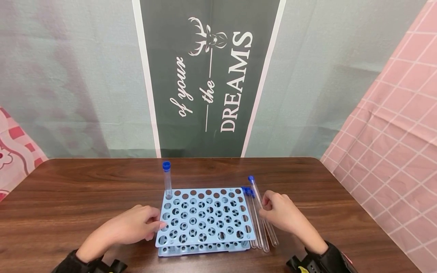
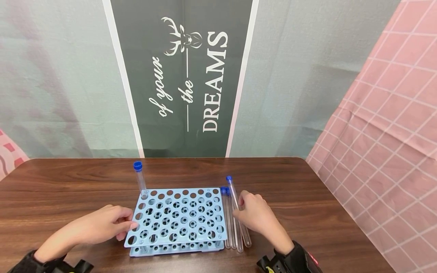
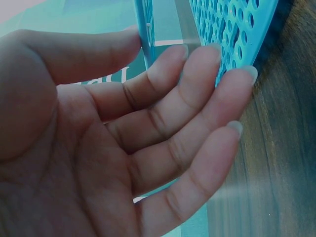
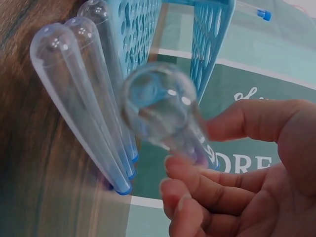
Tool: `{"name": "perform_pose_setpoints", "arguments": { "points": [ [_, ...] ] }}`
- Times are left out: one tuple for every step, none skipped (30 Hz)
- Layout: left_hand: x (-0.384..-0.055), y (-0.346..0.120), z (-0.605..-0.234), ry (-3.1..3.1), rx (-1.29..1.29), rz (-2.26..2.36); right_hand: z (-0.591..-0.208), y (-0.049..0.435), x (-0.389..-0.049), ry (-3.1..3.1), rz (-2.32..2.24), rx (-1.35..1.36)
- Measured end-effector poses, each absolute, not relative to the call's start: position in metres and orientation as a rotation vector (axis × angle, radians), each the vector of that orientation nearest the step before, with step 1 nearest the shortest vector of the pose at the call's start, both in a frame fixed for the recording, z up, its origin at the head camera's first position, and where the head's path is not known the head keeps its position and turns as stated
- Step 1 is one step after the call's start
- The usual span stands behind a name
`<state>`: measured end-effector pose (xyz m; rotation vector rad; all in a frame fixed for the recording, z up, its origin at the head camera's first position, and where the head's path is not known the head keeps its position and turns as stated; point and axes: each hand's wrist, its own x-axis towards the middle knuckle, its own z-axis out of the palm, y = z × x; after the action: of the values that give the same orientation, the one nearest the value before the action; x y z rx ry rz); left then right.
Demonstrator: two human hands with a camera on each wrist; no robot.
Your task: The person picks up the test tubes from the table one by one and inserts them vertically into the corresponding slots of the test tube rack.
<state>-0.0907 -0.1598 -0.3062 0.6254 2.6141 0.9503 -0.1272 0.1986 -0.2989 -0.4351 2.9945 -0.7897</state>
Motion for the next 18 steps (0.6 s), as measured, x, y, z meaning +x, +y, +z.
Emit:
{"name": "perform_pose_setpoints", "arguments": {
  "points": [
    [-0.091,-0.160,-0.306,2.614,0.624,0.950,-0.299,0.198,-0.127,2.994,-0.793,-0.440],
    [-0.091,-0.160,-0.306,2.613,0.624,0.951,-0.298,0.198,-0.127,2.994,-0.797,-0.447],
    [-0.091,-0.160,-0.306,2.610,0.623,0.954,-0.298,0.198,-0.127,2.993,-0.802,-0.451],
    [-0.091,-0.160,-0.306,2.609,0.624,0.955,-0.298,0.198,-0.126,2.993,-0.804,-0.458],
    [-0.091,-0.160,-0.306,2.608,0.625,0.956,-0.298,0.198,-0.126,2.994,-0.806,-0.464],
    [-0.091,-0.160,-0.306,2.605,0.625,0.958,-0.297,0.198,-0.126,2.994,-0.807,-0.467],
    [-0.091,-0.160,-0.306,2.604,0.628,0.959,-0.297,0.198,-0.125,2.994,-0.806,-0.471],
    [-0.091,-0.160,-0.306,2.602,0.628,0.960,-0.296,0.198,-0.125,2.994,-0.807,-0.472],
    [-0.091,-0.160,-0.306,2.600,0.628,0.961,-0.296,0.198,-0.124,2.994,-0.805,-0.474],
    [-0.091,-0.160,-0.306,2.600,0.630,0.960,-0.295,0.198,-0.124,2.996,-0.803,-0.477],
    [-0.091,-0.160,-0.306,2.599,0.630,0.960,-0.294,0.197,-0.124,2.998,-0.803,-0.478],
    [-0.091,-0.160,-0.306,2.599,0.630,0.961,-0.293,0.197,-0.123,3.000,-0.802,-0.481],
    [-0.091,-0.160,-0.306,2.599,0.629,0.960,-0.292,0.197,-0.123,3.002,-0.803,-0.487],
    [-0.091,-0.160,-0.306,2.600,0.628,0.958,-0.291,0.197,-0.122,3.004,-0.805,-0.493],
    [-0.091,-0.160,-0.305,2.600,0.629,0.958,-0.291,0.197,-0.122,3.007,-0.804,-0.501],
    [-0.091,-0.160,-0.305,2.601,0.628,0.958,-0.290,0.197,-0.121,3.008,-0.808,-0.508],
    [-0.091,-0.160,-0.305,2.603,0.628,0.955,-0.289,0.197,-0.120,3.008,-0.810,-0.513],
    [-0.091,-0.160,-0.305,2.604,0.629,0.955,-0.288,0.197,-0.120,3.008,-0.810,-0.518]
  ]
}}
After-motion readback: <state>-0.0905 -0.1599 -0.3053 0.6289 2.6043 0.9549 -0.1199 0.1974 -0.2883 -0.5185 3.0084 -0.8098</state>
